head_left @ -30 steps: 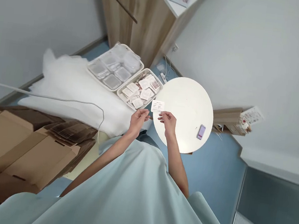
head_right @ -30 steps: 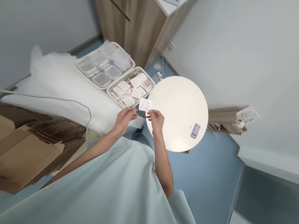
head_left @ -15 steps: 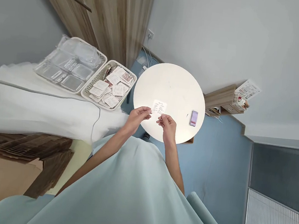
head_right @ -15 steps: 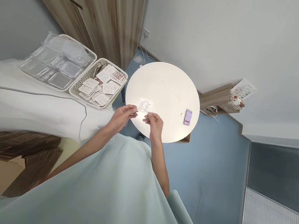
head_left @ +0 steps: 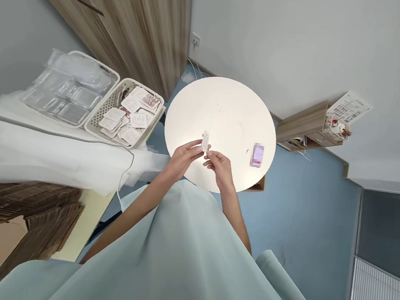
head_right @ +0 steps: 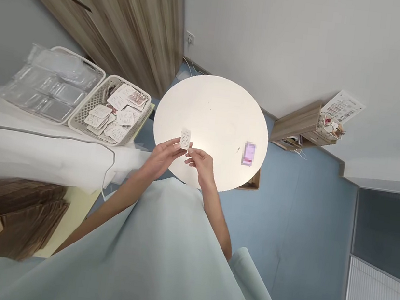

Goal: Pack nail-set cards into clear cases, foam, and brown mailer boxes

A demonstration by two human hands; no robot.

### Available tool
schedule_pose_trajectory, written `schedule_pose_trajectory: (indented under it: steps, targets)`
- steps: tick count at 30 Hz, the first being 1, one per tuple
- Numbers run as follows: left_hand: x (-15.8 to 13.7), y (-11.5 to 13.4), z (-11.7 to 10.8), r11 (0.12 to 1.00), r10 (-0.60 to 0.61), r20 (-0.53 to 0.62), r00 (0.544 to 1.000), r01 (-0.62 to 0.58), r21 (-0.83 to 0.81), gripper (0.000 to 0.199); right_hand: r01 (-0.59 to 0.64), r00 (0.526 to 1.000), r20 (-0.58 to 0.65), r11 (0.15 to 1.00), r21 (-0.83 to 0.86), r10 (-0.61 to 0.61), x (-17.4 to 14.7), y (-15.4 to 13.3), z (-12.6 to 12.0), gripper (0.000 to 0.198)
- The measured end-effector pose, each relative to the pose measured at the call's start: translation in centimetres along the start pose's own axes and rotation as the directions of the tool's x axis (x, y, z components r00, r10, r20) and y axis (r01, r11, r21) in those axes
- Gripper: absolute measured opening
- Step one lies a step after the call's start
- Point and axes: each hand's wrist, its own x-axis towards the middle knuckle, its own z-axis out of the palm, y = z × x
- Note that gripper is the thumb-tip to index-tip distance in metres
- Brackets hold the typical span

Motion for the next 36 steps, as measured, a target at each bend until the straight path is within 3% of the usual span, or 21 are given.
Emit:
schedule_pose_trajectory:
  steps: [3,10,14,18,27,31,34,36]
  targets:
    - [0.4,-0.9,0.1,0.986,0.066,-0.116,0.991,-0.048,0.157,0.080,0.137,0.983,-0.104,0.982,-0.130,-0.151,-0.2,-1.2,-0.2,0.037]
    - [0.3,-1.2,0.3,0.896,0.248,-0.191,0.950,-0.150,0.419,0.082,0.242,0.957,-0.086,0.924,-0.295,-0.278,-0.3,-2.9,0.9,0.029]
    - [-0.4,-0.4,-0.3,0.906,0.267,-0.227,0.937,-0.164,0.390,0.079,0.246,0.945,-0.135,0.921,-0.303,-0.297,0.2,-3.0,0.8,0.027]
    - [-0.9,0.4,-1.1,0.928,0.259,-0.275,0.926,-0.159,0.338,0.067,0.220,0.962,-0.107,0.946,-0.237,-0.250,0.5,-3.2,0.2,0.026]
    - [-1.7,0.9,-2.6,0.977,0.134,-0.211,0.968,-0.094,0.190,0.069,0.251,0.965,-0.031,0.954,-0.164,-0.259,-0.5,-3.0,1.0,0.029]
    - [-2.3,1.0,-2.7,1.000,-0.010,-0.058,0.998,0.012,0.024,0.069,0.293,0.954,-0.002,0.933,-0.210,-0.300,-1.1,-3.4,1.5,0.034]
    - [-2.9,1.3,-2.3,0.994,-0.097,0.073,0.993,0.101,-0.048,0.072,0.330,0.944,0.060,0.925,-0.190,-0.324,-1.6,-3.6,1.9,0.036]
    - [-3.3,1.5,-2.1,0.989,-0.125,0.096,0.987,0.132,-0.065,0.076,0.335,0.942,0.088,0.926,-0.176,-0.324,-1.8,-3.7,2.2,0.037]
